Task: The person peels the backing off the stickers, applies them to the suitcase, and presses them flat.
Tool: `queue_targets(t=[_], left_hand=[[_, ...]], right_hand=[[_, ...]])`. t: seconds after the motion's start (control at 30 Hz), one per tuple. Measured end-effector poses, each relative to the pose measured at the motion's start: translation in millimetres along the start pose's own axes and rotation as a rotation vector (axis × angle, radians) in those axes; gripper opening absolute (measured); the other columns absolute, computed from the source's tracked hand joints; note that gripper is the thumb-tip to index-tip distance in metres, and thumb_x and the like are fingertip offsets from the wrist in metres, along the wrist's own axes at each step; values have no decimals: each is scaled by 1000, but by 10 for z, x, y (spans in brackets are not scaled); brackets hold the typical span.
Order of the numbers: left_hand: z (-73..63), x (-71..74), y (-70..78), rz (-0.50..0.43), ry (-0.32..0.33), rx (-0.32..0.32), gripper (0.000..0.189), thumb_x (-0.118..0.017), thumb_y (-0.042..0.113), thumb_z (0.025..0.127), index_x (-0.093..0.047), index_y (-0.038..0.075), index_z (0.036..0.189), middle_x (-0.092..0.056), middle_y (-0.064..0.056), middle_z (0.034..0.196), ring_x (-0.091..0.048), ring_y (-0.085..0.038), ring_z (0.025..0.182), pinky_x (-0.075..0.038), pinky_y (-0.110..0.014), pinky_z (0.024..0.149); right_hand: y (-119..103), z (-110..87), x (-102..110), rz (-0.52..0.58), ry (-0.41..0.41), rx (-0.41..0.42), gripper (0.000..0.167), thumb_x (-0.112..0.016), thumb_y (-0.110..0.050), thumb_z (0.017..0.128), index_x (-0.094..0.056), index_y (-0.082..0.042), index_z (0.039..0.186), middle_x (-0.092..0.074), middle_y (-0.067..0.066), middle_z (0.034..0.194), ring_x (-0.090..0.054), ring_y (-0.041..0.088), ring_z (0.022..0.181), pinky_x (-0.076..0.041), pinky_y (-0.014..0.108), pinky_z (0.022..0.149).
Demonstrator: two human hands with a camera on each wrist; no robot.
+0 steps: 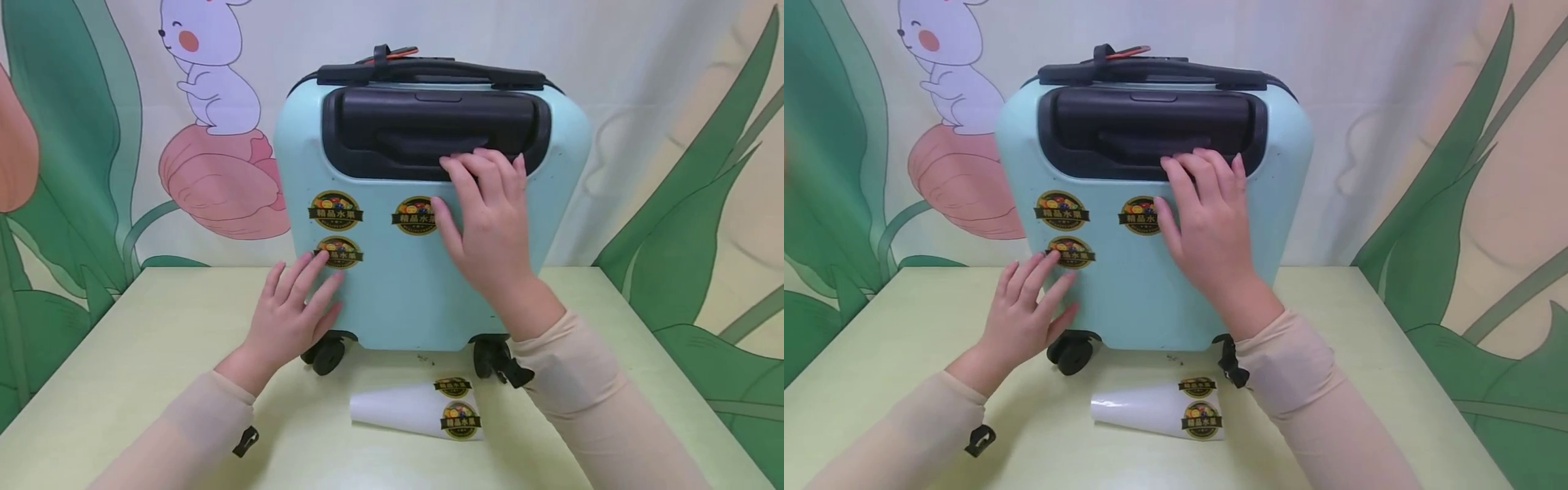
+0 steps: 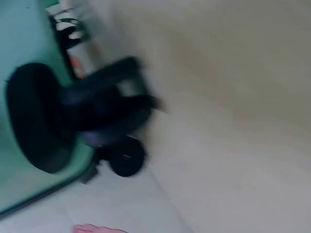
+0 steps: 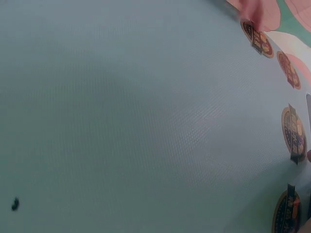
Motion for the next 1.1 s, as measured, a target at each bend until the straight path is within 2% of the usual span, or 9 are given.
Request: queue_targets(t=[0.07,0.17,0.27,0.4,0.63,0.77,0.9,1.0,1.1], left_hand=[[77,-1,-19,49,-1,47,51,-54,36,91,-48,6,132,-39,-17,140,-38,-34,126,-25,-54,101],[177,-49,-60,105,-43,106,70,-51,48,90,-36,4,142,-28,-13,149,-26,-28,136,-15,-52,107],[226,-90,-85,126,-69,126,80,-48,55,90,-25,4,147,-19,-8,153,-18,-24,139,-10,-50,109],[225,-90,-102,132,-55,122,81,-48,57,89,-21,10,149,-18,-6,154,-18,-23,140,-9,-49,109],[198,-87,-150,103,-44,112,75,-51,55,89,-27,17,148,-22,-5,153,-20,-23,139,-9,-50,109],[158,-112,-89,86,-63,81,64,-48,48,93,-34,13,145,-26,-4,152,-23,-25,138,-11,-51,108],[70,-175,43,60,-133,33,55,-43,41,97,-44,5,139,-31,-6,149,-27,-27,136,-18,-54,106],[4,-202,128,58,-193,-23,52,-40,40,98,-48,5,136,-36,-6,147,-32,-28,134,-24,-55,102],[-6,-176,170,23,-215,-88,47,-42,36,98,-50,8,135,-42,-5,143,-37,-28,131,-28,-56,100]], right_hand=[[-10,0,3,-8,-3,-7,34,-57,-18,89,-58,-1,119,-53,17,115,-41,33,117,-17,52,107],[-22,-3,17,-13,-2,-15,34,-57,-17,90,-58,-1,119,-54,17,116,-41,33,117,-17,52,107],[-33,-10,27,-23,-6,-16,35,-57,-17,89,-57,0,119,-53,18,116,-41,33,117,-17,52,106],[-46,-17,18,-50,-26,-11,36,-57,-20,90,-56,0,120,-53,19,116,-40,35,117,-17,52,106],[-52,5,11,-42,-24,-7,37,-58,-20,90,-55,1,120,-52,19,117,-39,34,119,-15,52,107],[-50,4,0,-44,-29,-8,38,-57,-21,90,-55,1,120,-51,19,117,-38,35,119,-14,52,108],[-48,-4,2,-44,-26,-8,38,-58,-21,90,-55,1,120,-51,19,117,-38,35,119,-14,53,107],[-41,-13,-14,-55,-35,-9,38,-57,-22,90,-54,1,121,-51,19,118,-38,35,119,-14,53,107],[-28,-23,-24,-61,-37,-11,38,-56,-22,91,-53,1,122,-50,19,118,-37,34,120,-14,53,107]])
Point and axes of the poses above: each hand's wrist, its own z-axis towards the middle knuckle, its own x-axis out of the back of the hand, y = z × x, the point moved 9 cm from there along z, towards the middle knuckle
